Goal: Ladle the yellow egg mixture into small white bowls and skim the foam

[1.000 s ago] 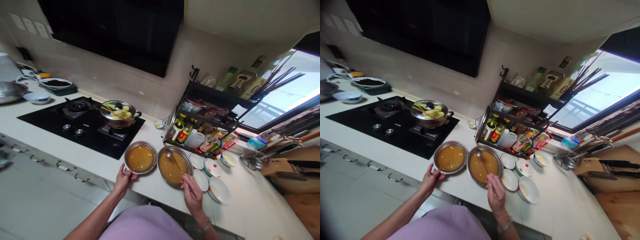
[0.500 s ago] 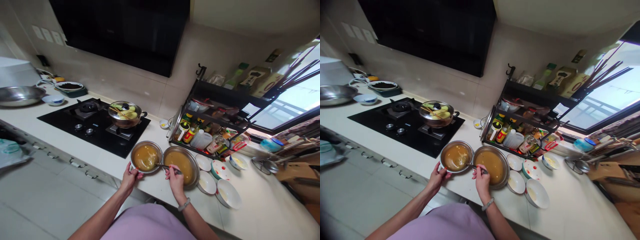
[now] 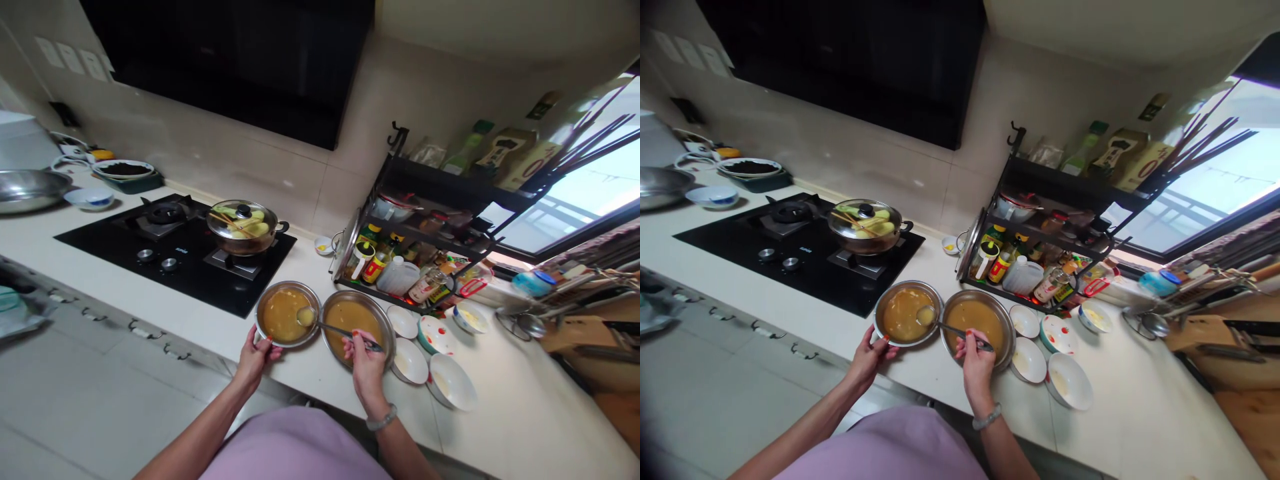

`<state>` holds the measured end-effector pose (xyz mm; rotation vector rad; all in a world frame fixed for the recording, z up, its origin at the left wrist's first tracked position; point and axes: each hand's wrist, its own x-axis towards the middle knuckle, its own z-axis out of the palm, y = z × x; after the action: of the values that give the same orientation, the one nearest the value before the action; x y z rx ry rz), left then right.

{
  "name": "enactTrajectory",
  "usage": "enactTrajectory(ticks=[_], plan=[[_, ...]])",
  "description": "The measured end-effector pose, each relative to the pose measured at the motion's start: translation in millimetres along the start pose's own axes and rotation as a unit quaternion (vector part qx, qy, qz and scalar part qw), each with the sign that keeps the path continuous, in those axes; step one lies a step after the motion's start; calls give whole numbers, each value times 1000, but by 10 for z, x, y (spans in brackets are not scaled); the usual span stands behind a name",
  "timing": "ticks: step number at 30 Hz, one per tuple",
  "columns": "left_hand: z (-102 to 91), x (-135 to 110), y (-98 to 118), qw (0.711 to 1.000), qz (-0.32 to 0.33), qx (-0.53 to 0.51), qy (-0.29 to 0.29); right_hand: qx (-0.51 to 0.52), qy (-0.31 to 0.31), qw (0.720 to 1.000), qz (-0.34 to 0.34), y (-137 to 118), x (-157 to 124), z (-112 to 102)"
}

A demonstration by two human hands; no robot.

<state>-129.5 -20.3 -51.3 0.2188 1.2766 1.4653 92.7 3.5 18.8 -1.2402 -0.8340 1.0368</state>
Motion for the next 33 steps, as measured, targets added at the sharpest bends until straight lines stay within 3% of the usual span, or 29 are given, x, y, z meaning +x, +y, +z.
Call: enactTrajectory(ticks=[5,10,15,19,22,24,26,28,30,33], plan=[[9,-11,24,1000,-6,-8,6,14,30,999,7,-166,16,-173],[-11,2,9,1000,5,-2,3,0,85,996,-31,-258,84,-527],[-115,-19,-32,998,37,42,37,-90,104,987,-89,-304,89,-861],[-161,-84,4,984,117,91,100,-204,16,957,-205,-339,18,-1038],[-14,-237,68,983,133,103,68,-291,-86,894,-331,-367,-7,-1104],[178,-404,108,994,60,86,-15,-322,-122,843,-413,-382,-7,-1080],[408,-600,143,990,-51,77,-107,-323,-137,810,-470,-390,-11,-978],[636,-783,173,971,-129,52,-195,-303,-155,802,-491,-384,-30,-797],[830,-914,199,953,-168,18,-250,-280,-203,807,-478,-357,-65,-564],[1015,-962,207,950,-196,-75,-232,-271,-279,803,-451,-276,-134,-217]])
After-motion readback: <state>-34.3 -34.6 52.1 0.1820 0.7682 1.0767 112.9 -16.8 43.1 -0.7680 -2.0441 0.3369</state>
